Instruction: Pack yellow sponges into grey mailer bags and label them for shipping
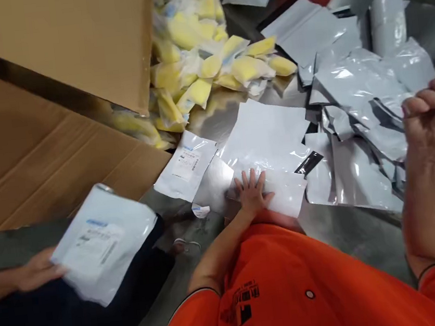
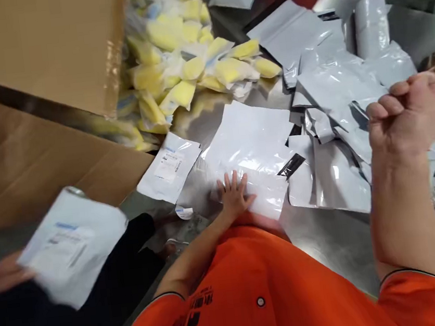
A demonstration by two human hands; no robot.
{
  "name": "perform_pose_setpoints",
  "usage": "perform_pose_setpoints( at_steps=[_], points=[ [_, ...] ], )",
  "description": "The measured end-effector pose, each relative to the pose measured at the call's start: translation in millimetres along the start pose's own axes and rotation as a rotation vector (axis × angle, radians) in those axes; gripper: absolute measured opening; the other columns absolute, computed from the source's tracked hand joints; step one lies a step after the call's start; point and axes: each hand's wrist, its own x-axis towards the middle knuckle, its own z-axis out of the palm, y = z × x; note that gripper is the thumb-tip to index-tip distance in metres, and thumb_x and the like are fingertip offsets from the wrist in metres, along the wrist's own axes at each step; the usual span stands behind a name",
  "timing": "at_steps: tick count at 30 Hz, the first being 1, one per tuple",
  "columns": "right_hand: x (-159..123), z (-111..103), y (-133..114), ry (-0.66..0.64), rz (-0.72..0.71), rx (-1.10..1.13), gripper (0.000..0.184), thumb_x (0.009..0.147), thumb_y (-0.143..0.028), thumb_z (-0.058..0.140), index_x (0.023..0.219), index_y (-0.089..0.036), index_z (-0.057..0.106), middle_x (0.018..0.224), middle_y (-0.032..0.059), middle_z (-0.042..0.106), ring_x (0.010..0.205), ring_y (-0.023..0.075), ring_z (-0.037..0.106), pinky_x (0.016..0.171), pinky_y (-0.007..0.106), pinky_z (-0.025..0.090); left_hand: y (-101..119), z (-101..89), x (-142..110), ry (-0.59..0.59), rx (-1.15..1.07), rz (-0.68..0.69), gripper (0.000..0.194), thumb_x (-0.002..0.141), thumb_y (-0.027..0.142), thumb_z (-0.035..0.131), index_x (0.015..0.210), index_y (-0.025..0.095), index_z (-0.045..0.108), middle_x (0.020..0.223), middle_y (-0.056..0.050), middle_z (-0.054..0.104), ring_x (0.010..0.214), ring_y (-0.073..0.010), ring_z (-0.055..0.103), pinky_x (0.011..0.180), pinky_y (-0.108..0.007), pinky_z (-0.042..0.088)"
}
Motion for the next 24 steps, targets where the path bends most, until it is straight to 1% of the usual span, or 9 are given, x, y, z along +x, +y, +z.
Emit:
perform_pose_setpoints(
  at_steps=[2, 3, 6, 8, 10, 13, 16, 21, 24],
  points=[
    [-37.8, -14.7, -2.8, 0.149, 0.06, 0.257, 0.047, 0.088, -0.055, 0.041, 0.126, -0.03, 0.053, 0.12, 0.0169, 0.065, 0.098, 0.0242, 0.068, 0.056, 0.034, 0.04, 2.0, -4.8, 5.6, -0.001, 0.002, 0.018, 0.086, 0.08, 0.069, 0.059, 0.152, 0.026, 0.038, 0.162, -0.016, 0.025, 0.147, -0.0505, 0.014, 0.112, -0.075, 0.004],
    [-63.9, -4.2, -3.2, 0.097, 0.07, 0.28, 0.042, 0.088, -0.055, 0.045, 0.118, -0.027, 0.057, 0.109, 0.0151, 0.068, 0.09, 0.0218, 0.068, 0.056, 0.032, 0.041, 2.8, -6.5, 8.8, -0.004, 0.007, 0.03, 0.086, 0.08, 0.07, 0.058, 0.152, 0.027, 0.038, 0.163, -0.015, 0.025, 0.147, -0.0504, 0.013, 0.112, -0.075, 0.004],
    [-140.9, 67.9, 7.0, -0.502, 0.049, 0.114, 0.032, 0.096, -0.044, 0.041, 0.094, -0.019, 0.06, 0.092, 0.0092, 0.068, 0.081, 0.0186, 0.065, 0.071, 0.033, 0.051, 4.1, -7.8, 16.5, -0.025, 0.032, 0.056, 0.084, 0.082, 0.071, 0.056, 0.152, 0.027, 0.039, 0.161, -0.016, 0.028, 0.148, -0.0479, 0.017, 0.112, -0.075, 0.004],
    [-173.9, 114.8, 25.5, -0.734, -0.043, -0.112, 0.024, 0.097, -0.033, 0.042, 0.094, -0.016, 0.059, 0.098, 0.0092, 0.066, 0.086, 0.0191, 0.064, 0.078, 0.033, 0.049, 3.2, -6.1, 18.6, -0.037, 0.05, 0.071, 0.084, 0.081, 0.071, 0.056, 0.151, 0.027, 0.04, 0.16, -0.016, 0.03, 0.147, -0.0472, 0.019, 0.112, -0.075, 0.006],
    [-187.0, 139.6, 51.5, -0.828, -0.104, -0.37, 0.023, 0.099, -0.031, 0.042, 0.104, -0.015, 0.057, 0.112, 0.0125, 0.062, 0.091, 0.0211, 0.063, 0.075, 0.032, 0.047, 0.2, -4.2, 19.0, -0.04, 0.059, 0.072, 0.084, 0.08, 0.071, 0.058, 0.151, 0.029, 0.041, 0.161, -0.014, 0.031, 0.147, -0.0484, 0.018, 0.112, -0.075, 0.008],
    [-182.2, 138.5, 91.3, -0.79, -0.124, -0.58, 0.035, 0.101, -0.039, 0.04, 0.123, -0.014, 0.051, 0.127, 0.0166, 0.053, 0.09, 0.0228, 0.063, 0.067, 0.03, 0.044, -8.6, -5.5, 20.6, -0.085, 0.046, 0.055, 0.077, 0.084, 0.066, 0.057, 0.151, 0.03, 0.04, 0.161, -0.01, 0.032, 0.147, -0.0482, 0.019, 0.113, -0.073, 0.016],
    [-175.1, 126.0, 112.1, -0.76, -0.161, -0.553, 0.045, 0.099, -0.043, 0.044, 0.134, -0.014, 0.044, 0.132, 0.0184, 0.05, 0.093, 0.0239, 0.062, 0.068, 0.03, 0.043, -18.0, -14.5, 25.4, -0.173, 0.013, 0.052, 0.065, 0.093, 0.055, 0.051, 0.151, 0.029, 0.039, 0.159, -0.008, 0.037, 0.147, -0.0422, 0.026, 0.115, -0.066, 0.024],
    [-172.0, 120.8, 91.0, -0.926, -0.067, -0.317, 0.038, 0.092, -0.041, 0.053, 0.12, -0.014, 0.057, 0.104, 0.0117, 0.066, 0.086, 0.021, 0.06, 0.072, 0.028, 0.043, -17.1, -41.2, 21.3, -0.107, -0.015, 0.066, 0.063, 0.096, 0.046, 0.048, 0.152, 0.019, 0.037, 0.161, -0.014, 0.031, 0.147, -0.0418, 0.026, 0.116, -0.065, 0.023],
    [-150.5, 86.2, 70.2, -0.889, -0.024, -0.174, 0.034, 0.092, -0.048, 0.048, 0.092, -0.018, 0.064, 0.074, 0.0031, 0.063, 0.069, 0.0169, 0.054, 0.062, 0.025, 0.04, -16.6, -51.0, -1.8, -0.003, -0.064, 0.098, 0.06, 0.097, 0.042, 0.047, 0.15, 0.017, 0.038, 0.16, -0.015, 0.033, 0.149, -0.0355, 0.025, 0.119, -0.059, 0.024]
  ],
)
